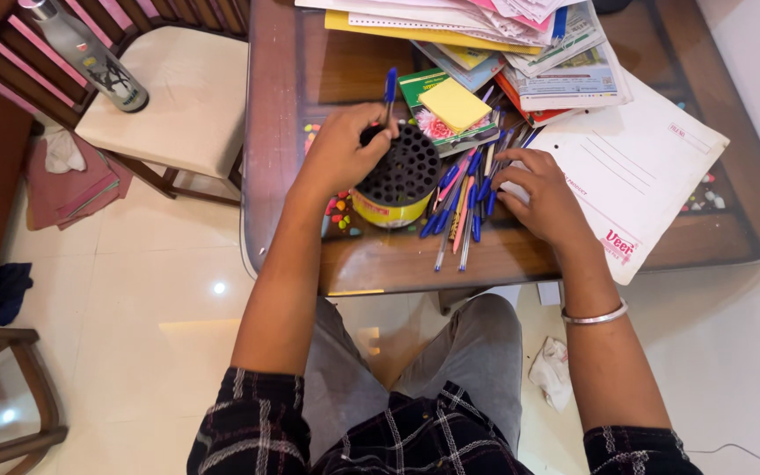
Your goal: The person organizes pens into a cylindrical pen holder on a glass table, then flips through a newspaper and stacks papers. The person handles pens, a pen holder, a newspaper, and various papers.
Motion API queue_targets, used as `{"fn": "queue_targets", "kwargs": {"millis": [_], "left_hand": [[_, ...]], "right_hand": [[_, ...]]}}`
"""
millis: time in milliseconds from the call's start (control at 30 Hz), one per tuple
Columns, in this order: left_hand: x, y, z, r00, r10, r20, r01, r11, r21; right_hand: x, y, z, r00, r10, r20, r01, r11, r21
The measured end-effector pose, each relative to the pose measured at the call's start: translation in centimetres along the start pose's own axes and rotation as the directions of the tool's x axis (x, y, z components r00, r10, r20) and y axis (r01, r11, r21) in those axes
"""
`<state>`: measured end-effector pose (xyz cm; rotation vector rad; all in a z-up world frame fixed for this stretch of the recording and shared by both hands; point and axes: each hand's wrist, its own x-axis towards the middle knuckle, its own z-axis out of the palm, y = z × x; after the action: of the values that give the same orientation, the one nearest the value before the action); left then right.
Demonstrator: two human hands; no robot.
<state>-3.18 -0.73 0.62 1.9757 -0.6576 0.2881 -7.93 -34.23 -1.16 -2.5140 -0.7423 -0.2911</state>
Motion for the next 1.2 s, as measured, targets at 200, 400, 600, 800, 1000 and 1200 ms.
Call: {"fn": "queue_targets", "kwargs": {"millis": [200, 400, 600, 800, 1000, 1200], "left_hand": [[-4.4, 3.5, -0.6, 0.989, -0.131, -0.074, 0.128, 0.991, -0.040], [-5.6, 4.9, 0.4, 0.975, -0.060, -0.215, 0.060, 0.998, -0.003], [-4.2, 4.9, 0.8, 0.969, 0.015, -0.248, 0.072, 0.938, 0.339], [-2.6, 4.9, 2.0, 0.909, -0.409, -0.083, 0.412, 0.850, 0.329], [-4.6, 4.4, 2.3, 0.948, -0.109, -0.298, 0.149, 0.982, 0.115], [-4.5, 3.4, 2.6, 0.919, -0.231, -0.318, 0.161, 0.959, -0.232]], "right_hand": [[-0.2, -0.8, 0.3, 0.997, -0.076, -0.019, 0.076, 0.996, 0.040], [-0.2, -2.0, 0.3, 0.984, -0.176, -0.022, 0.176, 0.984, -0.010], [-0.7, -2.9, -0.3, 0.946, -0.047, -0.320, 0.115, 0.974, 0.197], [-1.6, -4.0, -0.3, 0.886, 0.202, -0.417, 0.175, 0.687, 0.705], [-2.9, -5.2, -0.3, 0.872, 0.301, -0.386, 0.141, 0.601, 0.787], [-3.3, -5.4, -0.4, 0.865, 0.345, -0.364, 0.115, 0.570, 0.814]]}}
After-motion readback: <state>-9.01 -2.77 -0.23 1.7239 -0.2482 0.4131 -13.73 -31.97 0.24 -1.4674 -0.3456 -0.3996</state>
